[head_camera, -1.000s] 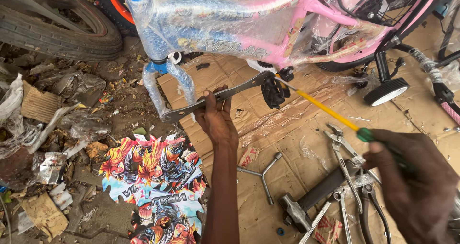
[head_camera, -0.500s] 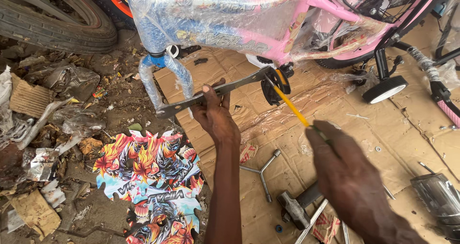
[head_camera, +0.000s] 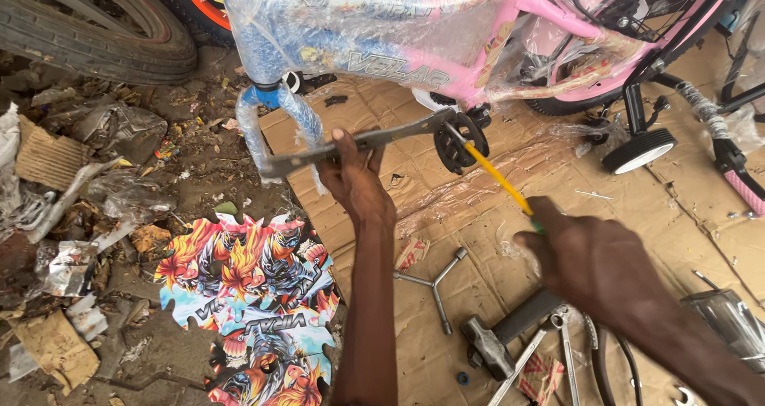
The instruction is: The person assembles a pink bicycle by attaching the rear wheel and securing the pedal crank. They use a wrench and pliers to tighten bolts and fasten components, working on a cardboard-covered floor with tools scattered nearby.
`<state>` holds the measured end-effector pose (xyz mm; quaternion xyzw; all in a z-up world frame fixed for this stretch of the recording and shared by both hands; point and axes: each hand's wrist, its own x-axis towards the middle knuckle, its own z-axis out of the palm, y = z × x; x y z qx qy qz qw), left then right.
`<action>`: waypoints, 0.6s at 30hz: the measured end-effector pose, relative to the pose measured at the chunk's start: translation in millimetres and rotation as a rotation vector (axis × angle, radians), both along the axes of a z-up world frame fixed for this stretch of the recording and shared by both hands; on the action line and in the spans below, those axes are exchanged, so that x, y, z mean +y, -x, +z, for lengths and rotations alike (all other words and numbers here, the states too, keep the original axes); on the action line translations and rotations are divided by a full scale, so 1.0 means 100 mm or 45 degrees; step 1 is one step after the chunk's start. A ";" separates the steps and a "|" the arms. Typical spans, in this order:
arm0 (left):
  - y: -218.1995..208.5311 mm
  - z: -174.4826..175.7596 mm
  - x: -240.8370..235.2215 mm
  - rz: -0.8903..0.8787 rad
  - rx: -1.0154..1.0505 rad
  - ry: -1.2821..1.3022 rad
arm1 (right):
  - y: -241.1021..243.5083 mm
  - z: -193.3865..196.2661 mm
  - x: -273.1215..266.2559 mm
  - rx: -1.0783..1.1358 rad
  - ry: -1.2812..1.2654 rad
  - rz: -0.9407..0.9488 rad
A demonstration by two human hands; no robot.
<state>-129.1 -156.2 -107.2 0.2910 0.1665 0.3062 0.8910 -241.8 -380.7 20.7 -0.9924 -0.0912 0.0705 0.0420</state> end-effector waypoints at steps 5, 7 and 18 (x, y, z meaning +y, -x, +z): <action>-0.15 -0.12 0.09 -0.018 0.095 -0.019 | -0.20 -0.21 -0.48 0.116 -0.148 -0.046; -0.20 -0.16 0.12 -0.055 0.071 0.022 | -0.37 -0.24 -0.69 -0.097 -0.249 0.178; -0.08 -0.16 0.07 -0.011 0.006 -0.091 | -0.32 -0.12 -0.65 0.024 0.008 0.062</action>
